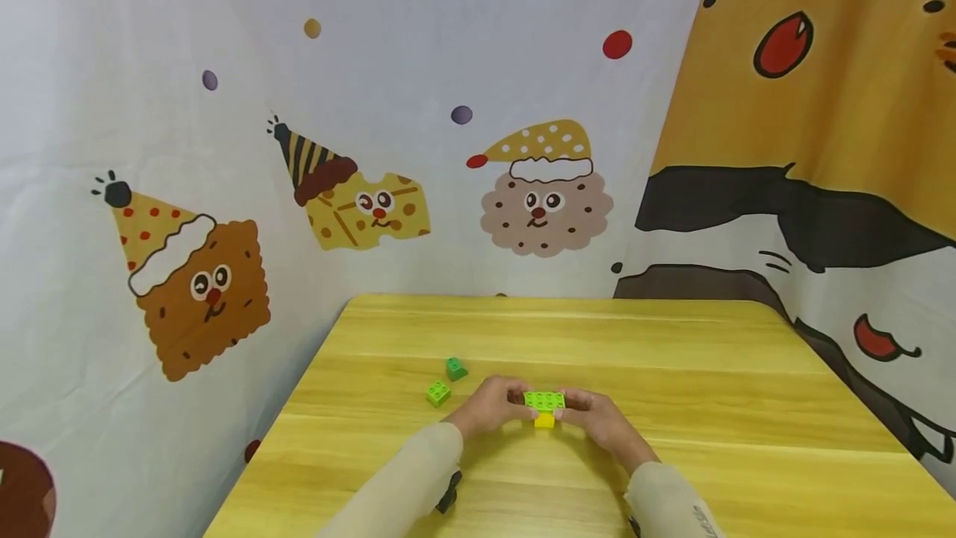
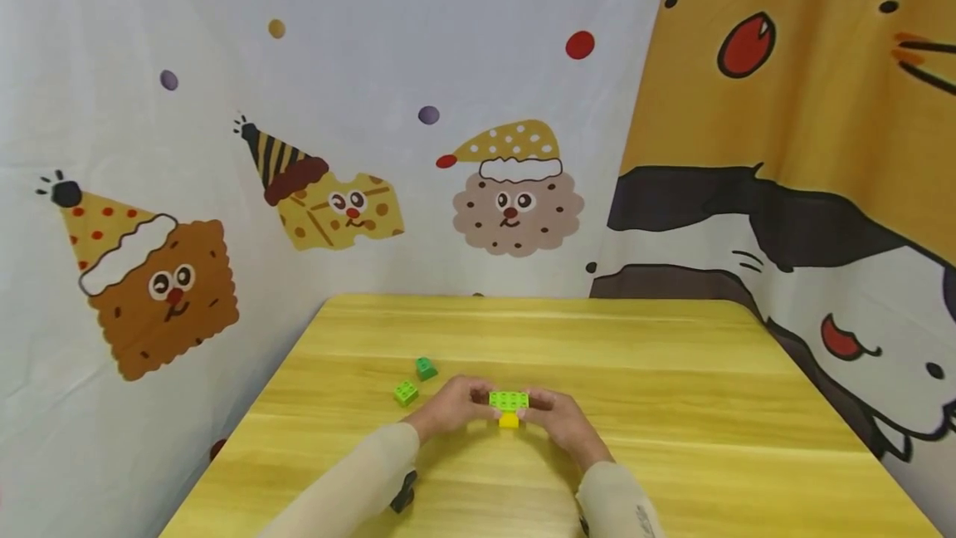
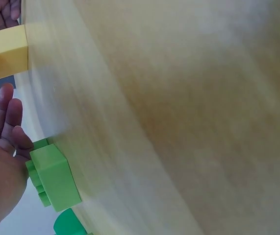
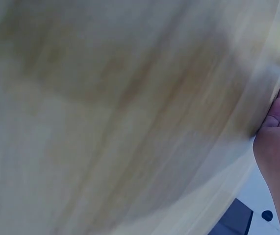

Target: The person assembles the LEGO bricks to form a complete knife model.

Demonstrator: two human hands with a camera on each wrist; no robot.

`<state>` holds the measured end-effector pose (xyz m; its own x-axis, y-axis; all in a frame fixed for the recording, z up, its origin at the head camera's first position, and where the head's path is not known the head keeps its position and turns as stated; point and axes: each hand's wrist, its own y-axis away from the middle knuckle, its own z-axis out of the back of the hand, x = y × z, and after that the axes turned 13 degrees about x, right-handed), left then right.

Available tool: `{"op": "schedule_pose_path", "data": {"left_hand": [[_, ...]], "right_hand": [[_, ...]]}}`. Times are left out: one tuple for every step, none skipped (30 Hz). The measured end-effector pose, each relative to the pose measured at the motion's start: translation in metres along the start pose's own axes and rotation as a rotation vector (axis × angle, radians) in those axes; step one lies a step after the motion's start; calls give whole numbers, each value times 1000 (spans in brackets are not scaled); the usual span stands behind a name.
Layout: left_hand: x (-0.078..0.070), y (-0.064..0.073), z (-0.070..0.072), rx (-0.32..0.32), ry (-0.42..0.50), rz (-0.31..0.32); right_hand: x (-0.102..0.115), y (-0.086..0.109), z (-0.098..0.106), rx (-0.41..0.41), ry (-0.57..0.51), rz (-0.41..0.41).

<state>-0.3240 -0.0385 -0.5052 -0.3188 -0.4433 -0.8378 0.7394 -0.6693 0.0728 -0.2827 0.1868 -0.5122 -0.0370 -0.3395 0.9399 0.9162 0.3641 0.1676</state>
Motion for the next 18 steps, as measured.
{"op": "schedule_pose_path", "data": {"left_hand": [[-1, 0, 0, 0, -3, 1], [-1, 0, 0, 0, -3, 3], [-2, 0, 0, 1, -3, 6], [-3, 1, 1, 1, -5, 8], [-4, 1, 1, 2, -8, 8], [-4, 1, 1, 4, -9, 7], [-4, 2, 0, 5, -10, 4], [-5, 2, 0, 5, -8, 2], [-4, 3, -1, 4, -10, 1], [-4, 3, -2, 1, -11, -3], [-4, 4, -2, -1, -17, -6], [-4, 4, -3, -4, -22, -7], [-3, 4, -3, -11, -31, -6], [-3, 4, -3, -17, -42, -5], [-3, 4, -3, -22, -55, -5], [-3, 4, -3, -29, -67, -7], [-2, 5, -3, -35, -85, -9], [-2, 5, -3, -38, -97, -8]], "right_hand": [[0, 1, 0, 2, -5, 0], [0, 1, 1, 5, -11, 1], [0, 1, 1, 4, -11, 1], [0, 1, 1, 4, -15, 2], [0, 1, 1, 4, -20, 1], [1, 1, 1, 5, -23, 0], [1, 1, 1, 5, -26, 0], [1, 1, 1, 2, -28, -2], [1, 1, 1, -1, -30, -5], [1, 1, 0, -1, -34, -6], [1, 1, 0, -3, -37, -8], [1, 1, 0, -5, -38, -8], [1, 0, 0, -8, -40, -9], [1, 0, -1, -12, -40, -10], [1, 0, -1, -17, -41, -12], [1, 0, -1, -21, -40, -14], [2, -1, -1, -22, -41, -17], [2, -1, -2, -26, -42, -23]]}}
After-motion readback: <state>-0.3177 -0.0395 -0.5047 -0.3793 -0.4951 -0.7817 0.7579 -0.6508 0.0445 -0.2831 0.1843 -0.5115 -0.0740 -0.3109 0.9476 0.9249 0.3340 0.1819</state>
